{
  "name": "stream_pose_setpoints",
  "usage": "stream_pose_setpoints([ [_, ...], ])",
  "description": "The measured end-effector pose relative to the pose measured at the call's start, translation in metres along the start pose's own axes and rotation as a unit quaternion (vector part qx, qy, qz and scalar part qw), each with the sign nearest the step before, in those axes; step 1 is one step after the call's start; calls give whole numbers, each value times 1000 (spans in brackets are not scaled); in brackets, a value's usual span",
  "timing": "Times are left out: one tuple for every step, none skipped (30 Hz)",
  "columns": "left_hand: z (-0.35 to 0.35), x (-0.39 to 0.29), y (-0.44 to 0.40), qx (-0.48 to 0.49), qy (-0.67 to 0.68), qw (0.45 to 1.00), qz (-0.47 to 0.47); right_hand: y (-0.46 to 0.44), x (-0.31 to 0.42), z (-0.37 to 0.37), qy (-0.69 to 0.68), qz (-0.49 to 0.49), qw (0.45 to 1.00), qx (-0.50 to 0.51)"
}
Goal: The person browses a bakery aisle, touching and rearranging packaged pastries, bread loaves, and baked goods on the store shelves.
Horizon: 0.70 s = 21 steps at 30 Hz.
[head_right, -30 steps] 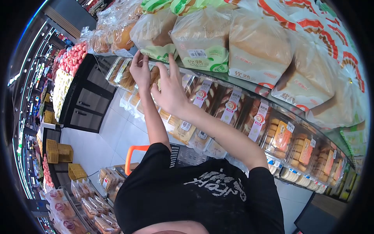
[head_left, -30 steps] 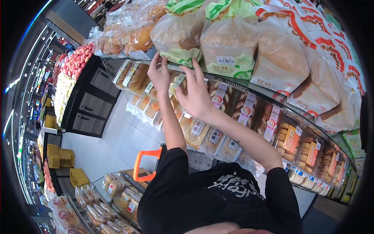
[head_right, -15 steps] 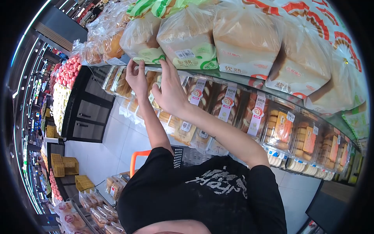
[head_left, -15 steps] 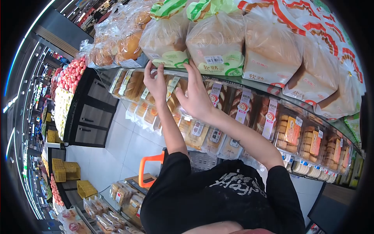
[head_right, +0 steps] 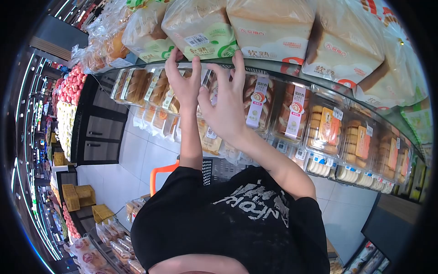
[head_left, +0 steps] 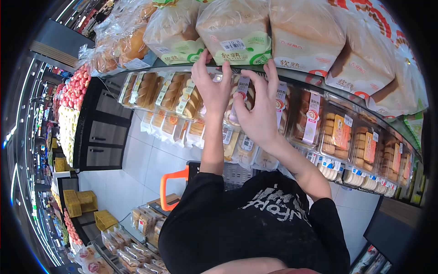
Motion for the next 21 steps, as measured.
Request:
stream_pose_setpoints([
  [-1, 0, -1, 5, -10, 1000, 2, -2, 1, 2, -12, -8, 1000, -13],
  [0, -7, 0, 6, -48, 998, -30, -4, 2, 5, -24, -14, 999, -26],
  [1, -4, 0, 7, -26, 1000, -15, -5, 1, 7, -35, -21, 998, -38],
  [1, 1, 0, 6, -5, 1000, 0, -5, 1, 7, -25, -21, 999, -35],
  [1, 4, 0, 5, 15, 1000, 16, -5, 0, 7, -16, -22, 999, -31],
  [2, 6, 0, -3, 31, 999, 32, -5, 0, 7, -7, -22, 999, -26],
  [3, 8, 0, -12, 46, 998, 49, -4, -2, 7, -3, -22, 999, -24],
  [4, 10, 0, -20, 61, 996, 66, -4, -4, 7, 1, -22, 1000, -23],
  [4, 9, 0, -22, 42, 997, 54, -3, -5, 7, 5, -22, 1000, -20],
  [4, 9, -1, -23, 23, 999, 43, -3, -4, 7, 4, -20, 1000, -20],
  [4, 7, -2, -24, 5, 999, 32, -3, -4, 8, 4, -18, 1000, -19],
  [4, 6, -2, -20, -3, 999, 25, -3, -4, 8, 4, -15, 1000, -19],
  [4, 4, -2, -17, -11, 1000, 18, -3, -4, 9, 8, -16, 1000, -16],
  [4, 1, -3, -15, -19, 1000, 9, -3, -5, 10, 14, -15, 1000, -14],
  [4, 3, -4, -12, -8, 999, 29, -4, -6, 11, 19, -13, 1000, -14],
  [4, 6, -3, -10, 3, 999, 47, -4, -7, 11, 21, -11, 1000, -13],
  [4, 10, -4, -8, 15, 998, 65, -4, -8, 12, 23, -8, 1000, -13],
  [4, 11, -5, -18, 44, 997, 59, -4, -9, 13, 26, -5, 1000, -13],
  [3, 12, -6, -20, 43, 997, 67, -4, -10, 14, 38, -2, 999, -9],
  [3, 12, -6, -22, 41, 996, 77, -5, -10, 14, 49, 1, 999, -5],
  [3, 12, -7, -24, 38, 995, 87, -5, -10, 14, 60, 3, 998, -1],
])
Point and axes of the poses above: each hand's wrist, its own y-axis away from the middle knuckle, its own z-axis out of the back of the hand, x = y × z, the point moved 7 cm from there along -y, towards the middle knuckle, and after that the axes turned 8 degrees about z, right-handed, at the moved point
